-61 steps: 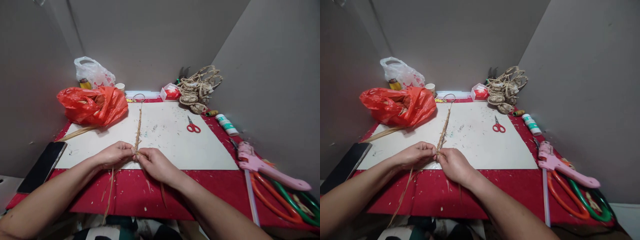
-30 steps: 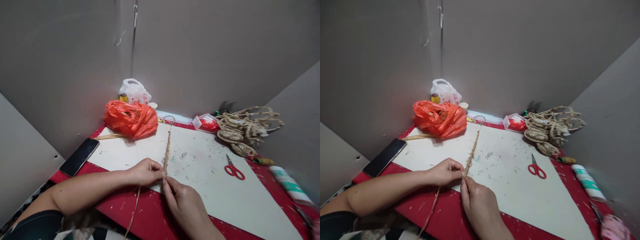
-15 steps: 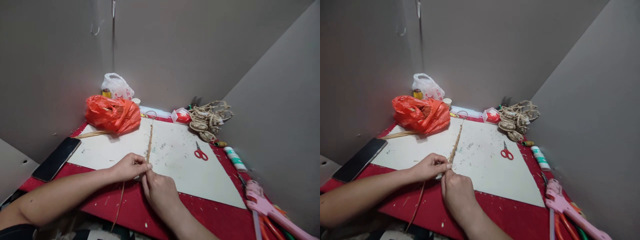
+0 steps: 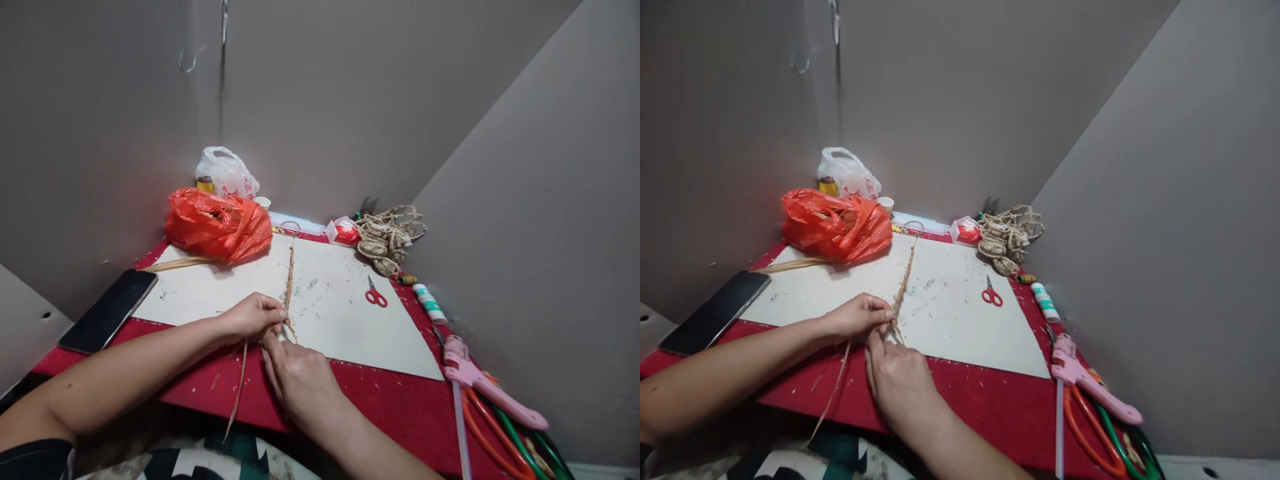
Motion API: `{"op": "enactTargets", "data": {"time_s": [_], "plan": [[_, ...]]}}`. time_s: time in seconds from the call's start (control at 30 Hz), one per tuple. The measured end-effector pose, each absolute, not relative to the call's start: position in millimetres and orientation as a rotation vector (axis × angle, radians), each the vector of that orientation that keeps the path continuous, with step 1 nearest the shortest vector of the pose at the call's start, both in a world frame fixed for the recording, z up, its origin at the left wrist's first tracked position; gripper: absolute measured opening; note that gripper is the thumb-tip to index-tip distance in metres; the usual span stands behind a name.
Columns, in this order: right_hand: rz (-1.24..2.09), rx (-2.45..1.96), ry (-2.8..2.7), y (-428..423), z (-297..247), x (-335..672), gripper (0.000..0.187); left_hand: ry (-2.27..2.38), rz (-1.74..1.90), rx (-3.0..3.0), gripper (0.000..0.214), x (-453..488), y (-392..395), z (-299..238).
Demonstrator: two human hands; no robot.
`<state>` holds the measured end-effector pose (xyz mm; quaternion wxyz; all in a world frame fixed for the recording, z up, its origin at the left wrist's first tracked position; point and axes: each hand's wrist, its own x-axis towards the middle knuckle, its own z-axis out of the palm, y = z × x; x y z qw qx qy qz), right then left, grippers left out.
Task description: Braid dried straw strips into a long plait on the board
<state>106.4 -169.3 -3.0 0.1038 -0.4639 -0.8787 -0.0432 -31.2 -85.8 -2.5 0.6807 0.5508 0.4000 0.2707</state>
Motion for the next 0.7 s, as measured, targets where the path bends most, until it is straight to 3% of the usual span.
{"op": "enactTargets", "data": {"time_s": [0.13, 0.27, 0.5, 0.7], "plan": [[0.183, -1.326, -2.326, -177, 4, 124, 0.032, 0.868, 0.605, 1.160, 0.035, -32, -87, 2], [0.127, -1.518, -2.013, -162, 0, 138, 0.031, 0.863, 0.574, 1.122, 0.032, -32, -87, 3], [0.352, -1.655, -2.317, -128, 18, 148, 0.029, 0.840, 0.617, 1.137, 0.026, -33, -87, 1], [0.171, -1.432, -2.174, -89, 56, 107, 0.027, 0.915, 0.649, 1.179, 0.020, -27, -82, -16]]}}
